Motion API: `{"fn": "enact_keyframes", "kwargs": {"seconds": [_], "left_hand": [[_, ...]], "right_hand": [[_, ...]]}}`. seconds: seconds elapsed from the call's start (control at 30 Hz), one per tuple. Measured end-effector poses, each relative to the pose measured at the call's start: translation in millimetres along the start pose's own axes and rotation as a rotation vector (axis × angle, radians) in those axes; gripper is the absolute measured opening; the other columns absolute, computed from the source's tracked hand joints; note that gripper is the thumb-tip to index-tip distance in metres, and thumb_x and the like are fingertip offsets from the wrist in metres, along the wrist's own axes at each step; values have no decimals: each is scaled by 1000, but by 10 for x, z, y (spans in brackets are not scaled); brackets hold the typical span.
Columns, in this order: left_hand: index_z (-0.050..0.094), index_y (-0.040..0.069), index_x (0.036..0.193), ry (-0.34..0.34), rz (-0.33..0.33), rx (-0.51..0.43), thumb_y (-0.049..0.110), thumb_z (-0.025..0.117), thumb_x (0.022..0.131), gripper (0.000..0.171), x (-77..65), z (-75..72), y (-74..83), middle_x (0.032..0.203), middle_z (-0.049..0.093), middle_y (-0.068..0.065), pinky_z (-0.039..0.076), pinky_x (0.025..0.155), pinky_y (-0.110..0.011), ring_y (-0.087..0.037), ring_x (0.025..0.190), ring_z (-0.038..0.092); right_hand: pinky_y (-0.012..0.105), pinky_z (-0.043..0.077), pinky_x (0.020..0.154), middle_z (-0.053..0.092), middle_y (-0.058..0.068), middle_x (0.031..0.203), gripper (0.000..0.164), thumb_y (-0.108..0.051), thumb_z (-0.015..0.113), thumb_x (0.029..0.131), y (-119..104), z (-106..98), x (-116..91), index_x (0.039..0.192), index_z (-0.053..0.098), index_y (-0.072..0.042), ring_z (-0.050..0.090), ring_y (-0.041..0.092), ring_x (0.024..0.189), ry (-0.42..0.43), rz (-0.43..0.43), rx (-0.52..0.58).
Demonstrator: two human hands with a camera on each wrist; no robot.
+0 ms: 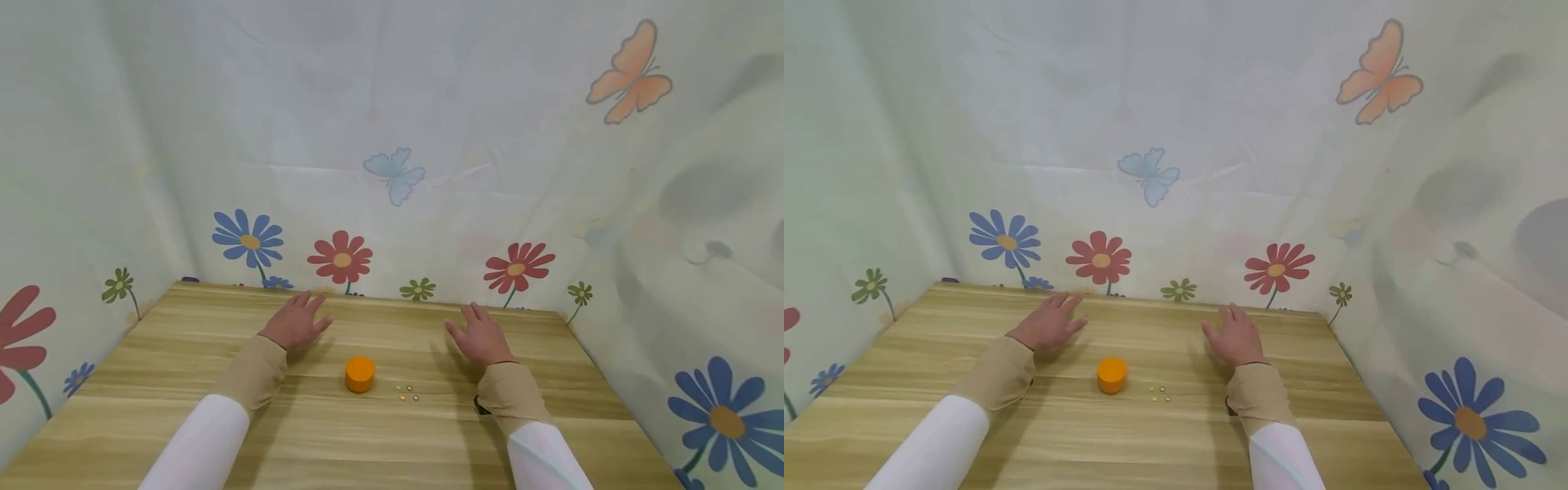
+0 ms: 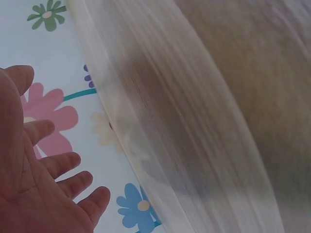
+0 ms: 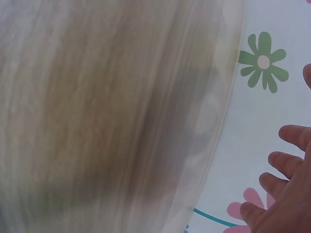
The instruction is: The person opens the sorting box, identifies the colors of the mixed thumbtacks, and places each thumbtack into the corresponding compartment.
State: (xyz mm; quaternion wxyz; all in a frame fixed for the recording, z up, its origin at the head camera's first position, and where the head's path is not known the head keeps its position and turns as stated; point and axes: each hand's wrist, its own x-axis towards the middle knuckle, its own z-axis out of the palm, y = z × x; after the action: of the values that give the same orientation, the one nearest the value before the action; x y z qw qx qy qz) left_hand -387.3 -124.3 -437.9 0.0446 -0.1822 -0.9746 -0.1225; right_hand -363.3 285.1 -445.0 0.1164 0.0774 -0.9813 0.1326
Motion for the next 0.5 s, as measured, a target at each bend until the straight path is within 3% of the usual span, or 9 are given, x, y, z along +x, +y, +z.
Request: {"fn": "enact_keyframes", "kwargs": {"seconds": [0.3,0.5], "left_hand": [[36,7,158,-5,28,-29,48,48,105,68,108,119,-22,162,34,-26,33,119,-61,-49,147,35],[36,8,158,-35,62,-74,44,50,105,66,134,184,-14,158,40,-26,32,120,-59,-47,145,38]], "right_hand": [[64,30,118,35,32,159,71,-50,47,105,-28,13,30,150,43,4,36,51,145,0,-3,13],[63,31,118,36,30,159,71,-50,48,104,-43,54,26,150,44,3,37,50,145,8,-24,33]]}}
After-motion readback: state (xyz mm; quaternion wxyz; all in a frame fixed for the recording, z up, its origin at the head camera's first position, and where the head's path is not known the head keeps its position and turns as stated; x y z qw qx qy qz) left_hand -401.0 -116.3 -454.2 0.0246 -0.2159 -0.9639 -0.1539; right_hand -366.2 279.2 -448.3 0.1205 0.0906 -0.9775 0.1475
